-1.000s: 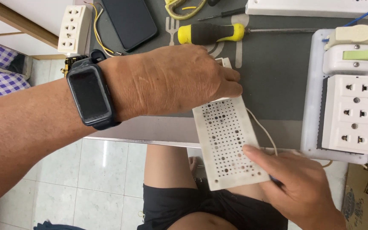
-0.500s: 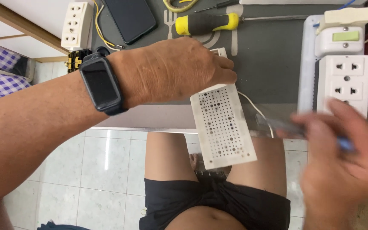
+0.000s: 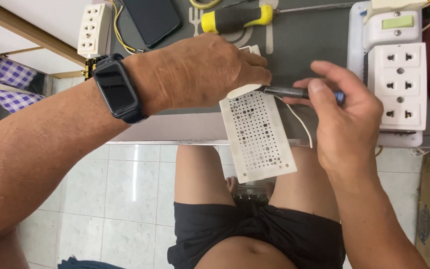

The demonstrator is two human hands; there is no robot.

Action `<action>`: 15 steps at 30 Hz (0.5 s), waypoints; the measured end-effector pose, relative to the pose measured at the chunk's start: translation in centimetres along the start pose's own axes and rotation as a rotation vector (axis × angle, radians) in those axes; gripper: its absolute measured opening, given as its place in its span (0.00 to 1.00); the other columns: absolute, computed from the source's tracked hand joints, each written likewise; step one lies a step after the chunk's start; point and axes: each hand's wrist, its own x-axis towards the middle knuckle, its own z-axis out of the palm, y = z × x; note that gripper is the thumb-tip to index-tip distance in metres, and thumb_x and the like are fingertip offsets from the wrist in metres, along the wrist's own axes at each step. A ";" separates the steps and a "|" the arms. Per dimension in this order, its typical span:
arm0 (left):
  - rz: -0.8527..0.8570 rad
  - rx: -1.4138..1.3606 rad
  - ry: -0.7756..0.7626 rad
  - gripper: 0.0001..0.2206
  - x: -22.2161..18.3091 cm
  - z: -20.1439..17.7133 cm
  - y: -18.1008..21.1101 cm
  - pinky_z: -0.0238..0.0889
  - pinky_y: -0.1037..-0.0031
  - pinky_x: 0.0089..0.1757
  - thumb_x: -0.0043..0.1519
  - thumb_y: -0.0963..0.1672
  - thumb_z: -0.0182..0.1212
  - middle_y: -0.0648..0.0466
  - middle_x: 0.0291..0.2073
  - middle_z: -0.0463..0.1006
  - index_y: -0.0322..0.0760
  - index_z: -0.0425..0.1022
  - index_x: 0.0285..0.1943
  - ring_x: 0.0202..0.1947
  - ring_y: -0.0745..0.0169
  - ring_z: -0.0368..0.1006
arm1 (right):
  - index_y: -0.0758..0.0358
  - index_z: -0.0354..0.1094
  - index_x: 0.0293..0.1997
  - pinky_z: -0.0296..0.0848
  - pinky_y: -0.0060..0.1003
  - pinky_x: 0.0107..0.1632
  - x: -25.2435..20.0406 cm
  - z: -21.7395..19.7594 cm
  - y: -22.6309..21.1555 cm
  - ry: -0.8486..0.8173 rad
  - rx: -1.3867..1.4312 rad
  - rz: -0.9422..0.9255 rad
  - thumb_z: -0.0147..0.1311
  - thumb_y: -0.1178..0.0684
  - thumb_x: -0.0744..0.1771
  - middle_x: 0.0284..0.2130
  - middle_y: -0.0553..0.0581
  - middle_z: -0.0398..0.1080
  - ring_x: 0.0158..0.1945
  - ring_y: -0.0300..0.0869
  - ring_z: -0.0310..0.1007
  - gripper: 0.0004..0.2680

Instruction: Assembling electrical switch and socket components using a screwdriver and connecting wires.

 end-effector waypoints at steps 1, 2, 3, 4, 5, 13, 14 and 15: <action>0.002 0.000 -0.004 0.26 0.0 0.0 0.1 0.64 0.65 0.18 0.50 0.31 0.50 0.57 0.47 0.76 0.40 0.69 0.57 0.19 0.52 0.73 | 0.74 0.65 0.53 0.87 0.34 0.44 0.1 0.0 0.3 0.002 0.003 0.003 0.47 0.62 0.68 0.36 0.65 0.69 0.41 0.44 0.75 0.09; 0.011 -0.020 0.024 0.26 -0.1 0.1 0.1 0.63 0.64 0.18 0.48 0.30 0.49 0.57 0.45 0.76 0.39 0.69 0.56 0.17 0.51 0.72 | 0.74 0.65 0.53 0.87 0.34 0.43 0.3 0.0 0.6 -0.006 0.022 -0.001 0.47 0.62 0.68 0.36 0.65 0.69 0.42 0.44 0.75 0.09; 0.021 -0.037 0.053 0.26 -0.1 0.0 0.1 0.61 0.63 0.17 0.47 0.29 0.48 0.56 0.43 0.76 0.38 0.70 0.55 0.15 0.50 0.70 | 0.74 0.64 0.54 0.87 0.34 0.41 0.5 0.0 0.8 -0.013 0.040 -0.008 0.47 0.63 0.68 0.37 0.64 0.68 0.42 0.43 0.75 0.09; 0.023 -0.036 0.050 0.26 0.0 0.0 0.0 0.61 0.63 0.17 0.47 0.29 0.48 0.56 0.43 0.76 0.38 0.70 0.55 0.15 0.50 0.70 | 0.74 0.64 0.54 0.87 0.34 0.41 0.7 0.0 0.9 -0.010 0.043 -0.007 0.47 0.63 0.68 0.37 0.64 0.68 0.42 0.43 0.75 0.09; 0.019 -0.047 0.047 0.25 0.0 0.0 0.0 0.63 0.63 0.18 0.48 0.30 0.49 0.56 0.44 0.76 0.38 0.70 0.55 0.17 0.49 0.72 | 0.73 0.64 0.55 0.87 0.34 0.41 0.7 0.0 1.0 -0.018 0.063 -0.012 0.47 0.63 0.69 0.37 0.64 0.68 0.42 0.43 0.75 0.09; 0.017 -0.066 0.059 0.23 0.2 0.0 0.0 0.60 0.60 0.17 0.48 0.31 0.51 0.55 0.39 0.74 0.36 0.69 0.53 0.15 0.46 0.69 | 0.72 0.64 0.55 0.86 0.31 0.37 1.6 -0.1 0.8 -0.019 0.067 -0.020 0.46 0.62 0.69 0.42 0.62 0.65 0.41 0.40 0.73 0.10; 0.029 -0.062 0.079 0.22 0.2 -0.1 0.0 0.60 0.61 0.18 0.48 0.31 0.52 0.55 0.37 0.75 0.36 0.70 0.52 0.15 0.47 0.69 | 0.72 0.64 0.55 0.86 0.31 0.36 1.6 -0.1 0.9 -0.016 0.049 -0.029 0.47 0.61 0.69 0.40 0.62 0.66 0.41 0.40 0.73 0.10; 0.042 -0.060 0.099 0.20 0.2 0.0 0.0 0.61 0.62 0.18 0.49 0.32 0.52 0.55 0.36 0.75 0.36 0.70 0.51 0.16 0.48 0.70 | 0.71 0.65 0.55 0.86 0.31 0.35 1.6 -0.2 0.9 -0.012 0.030 -0.036 0.47 0.61 0.69 0.37 0.61 0.66 0.40 0.40 0.73 0.10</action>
